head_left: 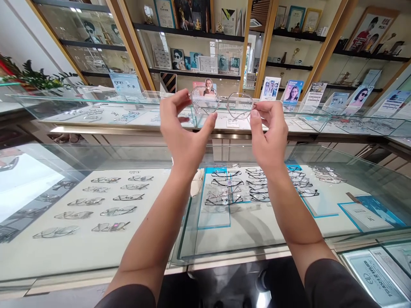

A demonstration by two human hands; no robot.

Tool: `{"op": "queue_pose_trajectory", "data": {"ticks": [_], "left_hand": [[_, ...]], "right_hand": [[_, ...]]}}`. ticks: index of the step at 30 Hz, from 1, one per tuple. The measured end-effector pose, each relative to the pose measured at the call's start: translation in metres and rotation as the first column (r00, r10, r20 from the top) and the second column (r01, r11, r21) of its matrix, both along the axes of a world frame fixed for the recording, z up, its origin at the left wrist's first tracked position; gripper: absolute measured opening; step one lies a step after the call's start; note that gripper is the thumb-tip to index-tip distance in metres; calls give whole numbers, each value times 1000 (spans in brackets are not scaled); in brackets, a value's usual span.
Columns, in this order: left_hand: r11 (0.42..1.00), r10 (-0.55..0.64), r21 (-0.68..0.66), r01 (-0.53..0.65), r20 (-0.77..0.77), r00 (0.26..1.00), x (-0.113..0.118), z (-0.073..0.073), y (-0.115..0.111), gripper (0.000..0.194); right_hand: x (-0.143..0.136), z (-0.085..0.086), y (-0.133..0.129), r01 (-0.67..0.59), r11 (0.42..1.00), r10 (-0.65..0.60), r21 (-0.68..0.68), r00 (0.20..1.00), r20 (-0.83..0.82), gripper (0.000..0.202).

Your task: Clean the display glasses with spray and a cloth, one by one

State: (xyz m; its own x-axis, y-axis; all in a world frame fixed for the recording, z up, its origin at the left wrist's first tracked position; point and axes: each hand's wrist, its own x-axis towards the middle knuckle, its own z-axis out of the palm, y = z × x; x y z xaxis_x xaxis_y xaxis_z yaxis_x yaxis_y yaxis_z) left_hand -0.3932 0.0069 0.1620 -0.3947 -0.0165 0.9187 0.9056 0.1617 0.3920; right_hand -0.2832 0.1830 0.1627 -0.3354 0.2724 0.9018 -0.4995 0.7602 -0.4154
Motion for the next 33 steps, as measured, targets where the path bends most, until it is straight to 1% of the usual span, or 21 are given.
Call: {"op": "queue_pose_trajectory", "data": {"ticks": [3,5,6,8,11,14,16,18,20,22,24,30,33], "left_hand": [[999,27,-26,-26,16,1000,6,3,-5,65],[998,39,-41,-38,40,998,7,-1,-8,66],[998,42,-41,-40,53,998,6,-6,-9,67],[999,45,-26,-43,74,996,7,-21,-10,69],[997,67,29,-69,61,996,11,-52,-12,69],[993,107,53,-108,18,994,17,-83,-13,67],[990,137,43,-137,5,991,18,-101,-12,66],[989,144,23,-144,-11,989,17,-115,-9,64],[992,125,2,-125,-25,992,13,-126,-7,62],[994,105,-14,-106,-26,994,10,-133,-6,62],[994,103,-26,-103,-20,994,9,-137,-8,62],[993,112,-26,-114,-55,992,13,-136,-15,61],[991,126,-47,-126,-13,992,15,-135,-16,62]], "right_hand": [[-2,1,2,-13,1000,13,-20,1000,-27,36],[-3,-1,2,-36,998,34,-43,999,-37,37],[-3,-3,2,-50,997,48,-55,998,-39,36],[-2,-10,-1,-81,993,79,-81,996,-32,32],[5,-29,-6,-129,979,129,-155,992,-9,26],[12,-56,-8,-153,953,164,-261,986,18,24],[13,-76,-5,-136,940,153,-313,988,31,25],[11,-94,-2,-120,929,143,-349,989,40,27],[8,-109,2,-116,916,147,-384,988,54,29],[6,-118,5,-113,903,153,-415,986,65,30],[6,-121,5,-107,894,156,-434,985,79,32],[10,-120,-1,-146,880,215,-451,971,105,34],[10,-121,-3,-164,850,249,-500,962,108,33]]}}
